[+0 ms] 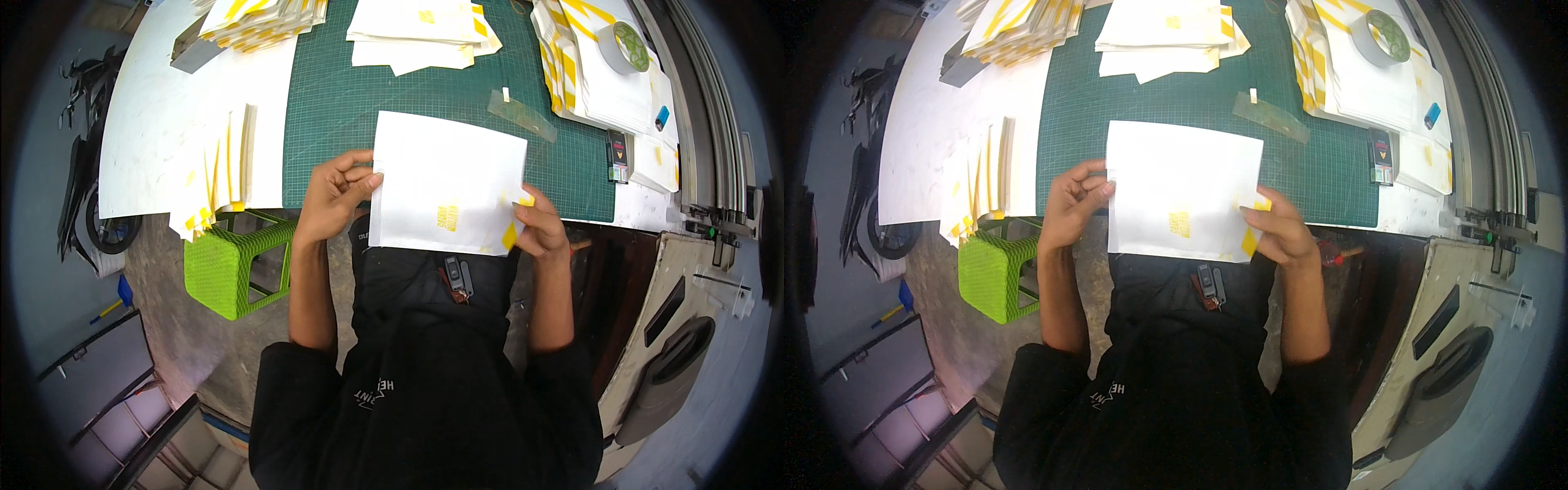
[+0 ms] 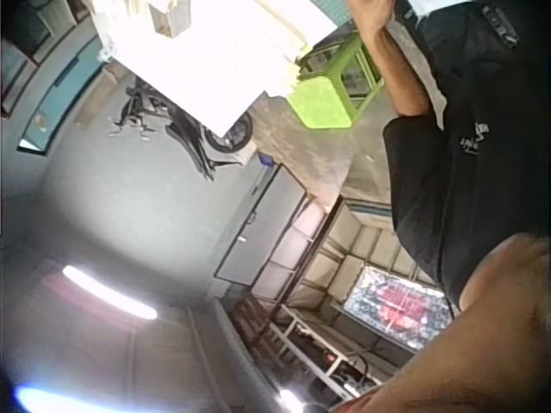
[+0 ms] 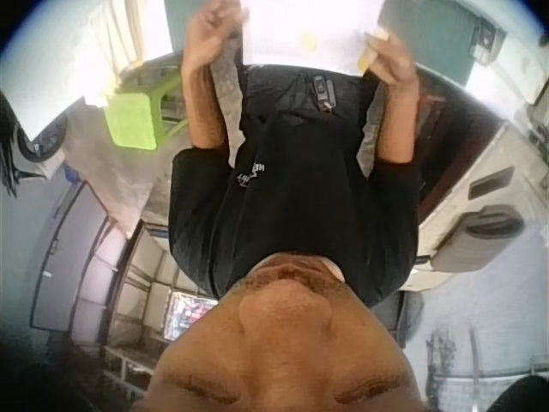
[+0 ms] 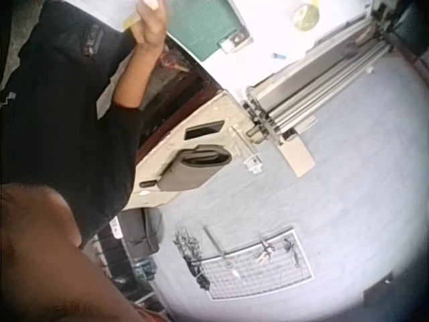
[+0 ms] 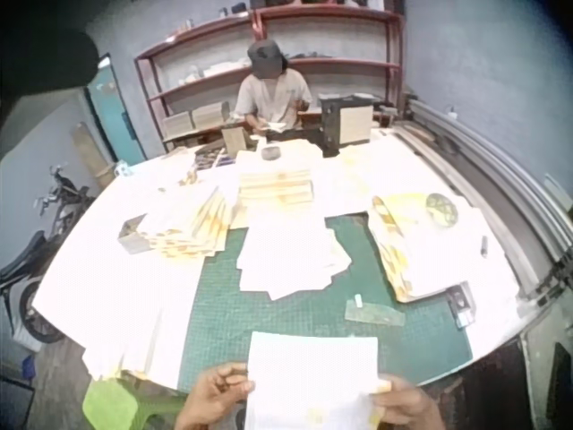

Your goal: The person repeatedly folds white paper sheets with yellow printed designs in half on a green cutting mat. They smooth each fold with their hands and place the finished sheets into a growing stack on the table.

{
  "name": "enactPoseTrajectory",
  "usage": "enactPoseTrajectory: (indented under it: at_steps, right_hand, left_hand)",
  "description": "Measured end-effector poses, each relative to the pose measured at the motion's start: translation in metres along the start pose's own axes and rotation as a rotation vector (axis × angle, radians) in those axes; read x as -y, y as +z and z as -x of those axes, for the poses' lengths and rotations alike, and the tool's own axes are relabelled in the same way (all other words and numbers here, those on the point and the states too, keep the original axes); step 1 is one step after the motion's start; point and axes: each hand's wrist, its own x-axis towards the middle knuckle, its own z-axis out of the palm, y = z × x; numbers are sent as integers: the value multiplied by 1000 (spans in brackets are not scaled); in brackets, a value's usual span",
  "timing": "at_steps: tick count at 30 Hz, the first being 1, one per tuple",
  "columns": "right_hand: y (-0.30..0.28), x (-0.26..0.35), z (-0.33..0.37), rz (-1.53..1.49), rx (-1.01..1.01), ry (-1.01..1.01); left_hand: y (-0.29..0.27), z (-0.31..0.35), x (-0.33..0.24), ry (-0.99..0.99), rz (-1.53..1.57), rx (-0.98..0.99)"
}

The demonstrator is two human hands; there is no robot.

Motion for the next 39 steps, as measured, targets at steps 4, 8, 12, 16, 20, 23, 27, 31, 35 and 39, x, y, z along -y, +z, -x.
enactPoseTrajectory:
  at_steps: [4, 8, 12, 16, 20, 23, 27, 31, 35, 39]
  right_hand:
    - [-5, -7, 0, 1, 82, 28]
    - [19, -7, -8, -20, 26, 23]
    - [28, -1, -4, 328, -90, -63]
    - [55, 10, -10, 1148, -39, -484]
    - [37, 16, -29, 1379, 13, -469]
    - [29, 13, -32, 1343, -51, -362]
    - [26, 10, -30, 1333, -146, -353]
    - [23, 0, -24, 1181, -252, -438]
    - [22, -35, -33, 868, -544, -400]
    - [36, -55, -45, 1023, -555, -585]
  left_hand:
    - [1, -1, 4, 30, -15, 29]
    - [3, -7, 1, 61, -117, -27]
    - [18, -19, -6, 339, -151, -393]
    - [4, -22, -10, 590, 28, -145]
    - [9, -25, -6, 508, -48, 8]
    - [6, -27, 9, 356, -108, 17]
    - [23, -23, 23, 306, -202, -92]
    - [24, -32, 33, 323, -122, -187]
    - [25, -49, 26, 311, -186, -234]
    - [21, -54, 19, 252, -273, -226]
